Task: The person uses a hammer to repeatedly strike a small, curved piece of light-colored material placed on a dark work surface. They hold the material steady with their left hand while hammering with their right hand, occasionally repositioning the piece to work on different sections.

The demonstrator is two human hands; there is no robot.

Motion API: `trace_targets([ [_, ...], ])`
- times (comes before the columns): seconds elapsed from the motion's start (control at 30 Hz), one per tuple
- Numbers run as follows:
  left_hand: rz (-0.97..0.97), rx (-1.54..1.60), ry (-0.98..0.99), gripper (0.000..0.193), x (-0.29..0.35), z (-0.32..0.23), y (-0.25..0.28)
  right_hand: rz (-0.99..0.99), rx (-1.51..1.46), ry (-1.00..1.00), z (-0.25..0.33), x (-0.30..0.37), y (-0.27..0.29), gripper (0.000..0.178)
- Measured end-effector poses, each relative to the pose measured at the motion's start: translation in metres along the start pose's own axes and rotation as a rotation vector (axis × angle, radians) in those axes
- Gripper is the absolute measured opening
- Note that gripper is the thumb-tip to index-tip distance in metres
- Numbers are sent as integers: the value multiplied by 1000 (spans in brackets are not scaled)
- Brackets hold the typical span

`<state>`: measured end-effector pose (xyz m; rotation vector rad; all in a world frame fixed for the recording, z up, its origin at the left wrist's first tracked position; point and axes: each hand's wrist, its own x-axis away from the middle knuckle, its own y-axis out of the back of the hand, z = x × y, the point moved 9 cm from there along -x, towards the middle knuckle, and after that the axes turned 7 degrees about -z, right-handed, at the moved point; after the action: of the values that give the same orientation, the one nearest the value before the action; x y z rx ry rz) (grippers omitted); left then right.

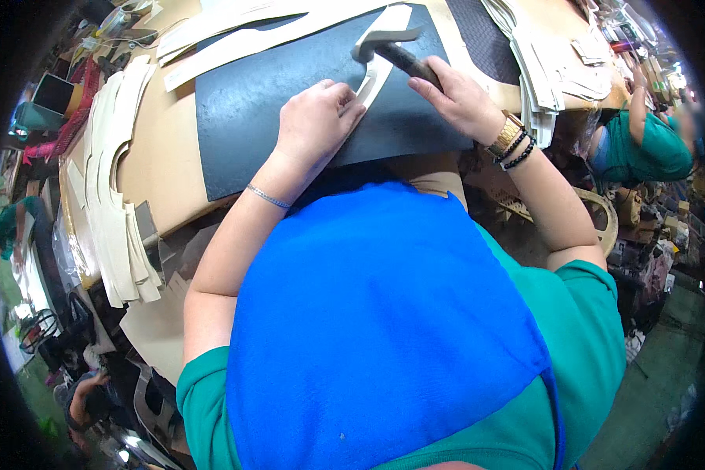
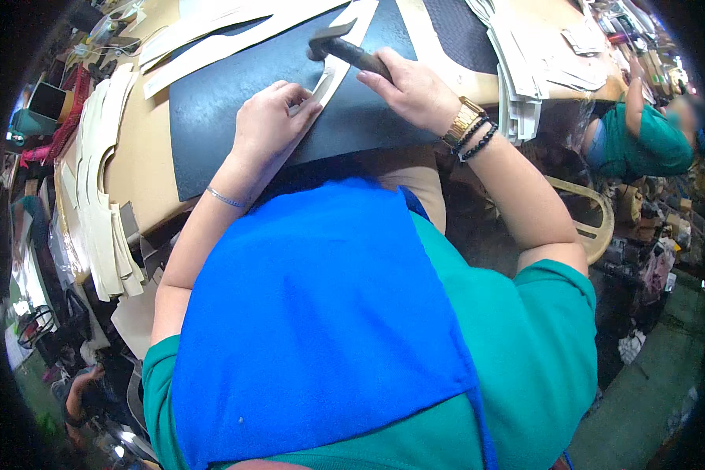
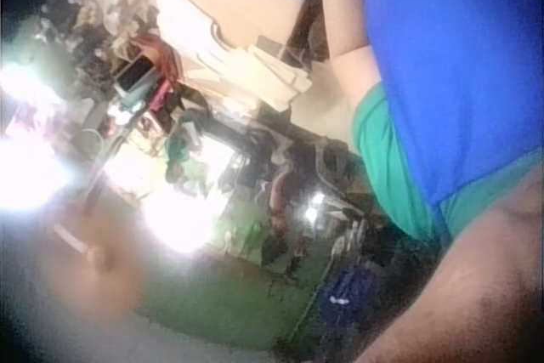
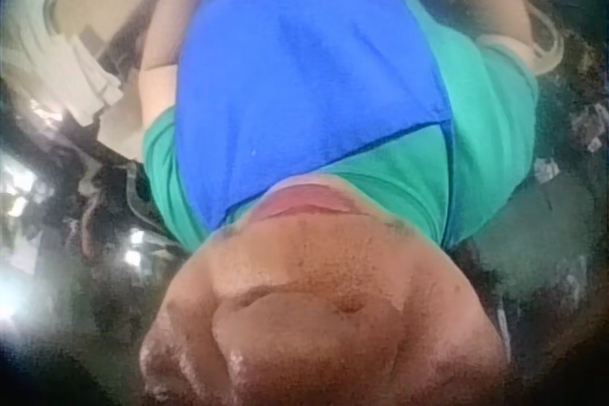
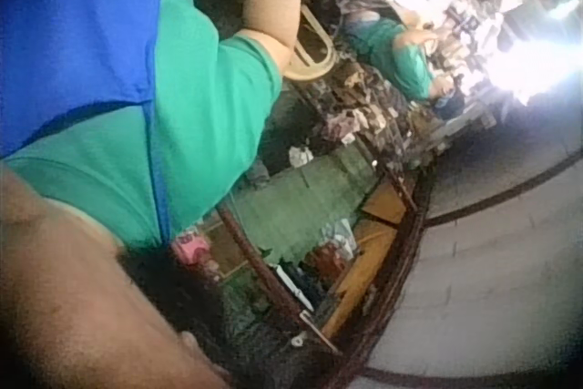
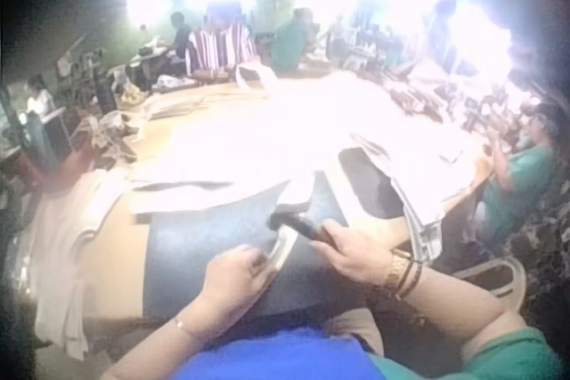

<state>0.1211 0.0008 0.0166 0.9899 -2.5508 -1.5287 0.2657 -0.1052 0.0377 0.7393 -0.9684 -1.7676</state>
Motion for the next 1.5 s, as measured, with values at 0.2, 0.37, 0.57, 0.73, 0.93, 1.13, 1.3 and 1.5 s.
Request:
trace_targets([
  [0.2, -30, -157, -136, 24, 1, -13, -2, -18, 101, 84, 6, 4, 2, 35],
  [0.37, -79, -101, -118, 26, -10, -12, -8, 57, 165, 5, -10, 11, -10, 34],
  [0.57, 161, -1, 78, 25, -7, 11, -9, -43, 34, 55, -2, 14, -3, 34],
  [0.73, -3, 9, -110, 23, 4, 0, -6, 67, 102, 42, 9, 19, -8, 35],
  [0.93, -232, -126, -185, 30, 3, -14, 13, 62, 120, 27, -2, 26, -14, 33],
  [1.13, 236, 156, 165, 24, -4, 19, -10, 95, 65, -12, -2, 25, -11, 33],
  [1.3, 176, 166, -21, 15, -4, 11, -11, 48, -23, 33, 13, 26, -4, 34],
  [1.5, -4, 35, -272, 14, 6, -6, -3, -9, 31, 107, 28, 27, -1, 34],
])
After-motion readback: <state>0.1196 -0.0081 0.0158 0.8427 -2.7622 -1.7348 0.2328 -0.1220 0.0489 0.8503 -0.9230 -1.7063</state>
